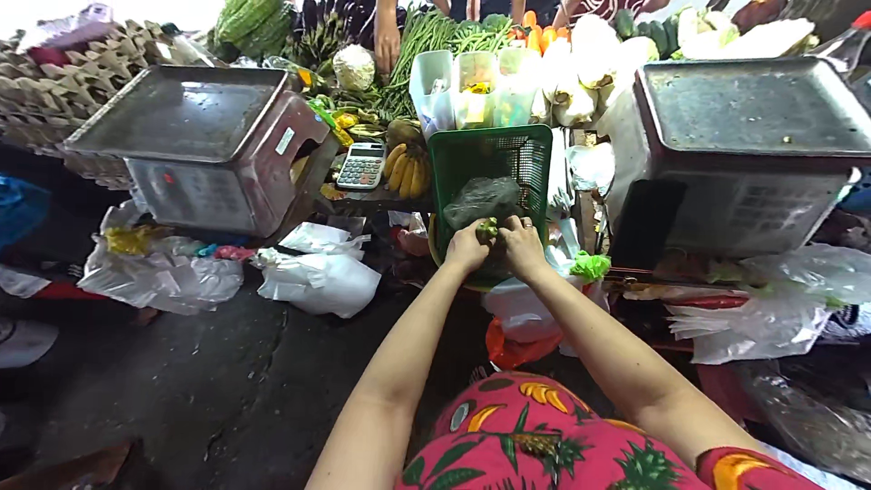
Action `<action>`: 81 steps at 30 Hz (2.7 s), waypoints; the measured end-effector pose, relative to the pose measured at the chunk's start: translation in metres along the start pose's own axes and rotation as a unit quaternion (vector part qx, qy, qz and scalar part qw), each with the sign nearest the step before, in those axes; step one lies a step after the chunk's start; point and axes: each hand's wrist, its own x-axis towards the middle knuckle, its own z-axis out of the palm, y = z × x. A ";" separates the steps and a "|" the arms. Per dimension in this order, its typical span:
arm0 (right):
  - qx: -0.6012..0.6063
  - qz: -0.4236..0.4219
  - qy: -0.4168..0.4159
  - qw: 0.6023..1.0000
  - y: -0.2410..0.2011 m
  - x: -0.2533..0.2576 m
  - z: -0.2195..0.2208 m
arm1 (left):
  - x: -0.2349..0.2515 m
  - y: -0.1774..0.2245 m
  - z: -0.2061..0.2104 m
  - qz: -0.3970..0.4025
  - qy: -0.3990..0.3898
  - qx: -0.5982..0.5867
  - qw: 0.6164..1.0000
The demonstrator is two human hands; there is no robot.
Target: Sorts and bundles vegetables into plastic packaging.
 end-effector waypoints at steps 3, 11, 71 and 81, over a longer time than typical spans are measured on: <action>0.068 -0.004 -0.002 0.998 0.011 -0.001 -0.005 | 0.009 -0.001 0.001 -0.009 0.002 -0.012 1.000; -0.005 0.067 -0.038 0.997 -0.002 -0.014 -0.033 | 0.005 0.020 0.009 -0.098 0.076 0.011 0.992; 0.020 0.120 -0.109 0.987 -0.006 0.032 -0.081 | -0.040 -0.009 0.000 -0.019 0.043 -0.517 0.855; 0.221 0.097 0.104 0.965 -0.027 0.003 -0.096 | -0.079 -0.005 -0.005 -0.055 -0.021 -0.685 0.726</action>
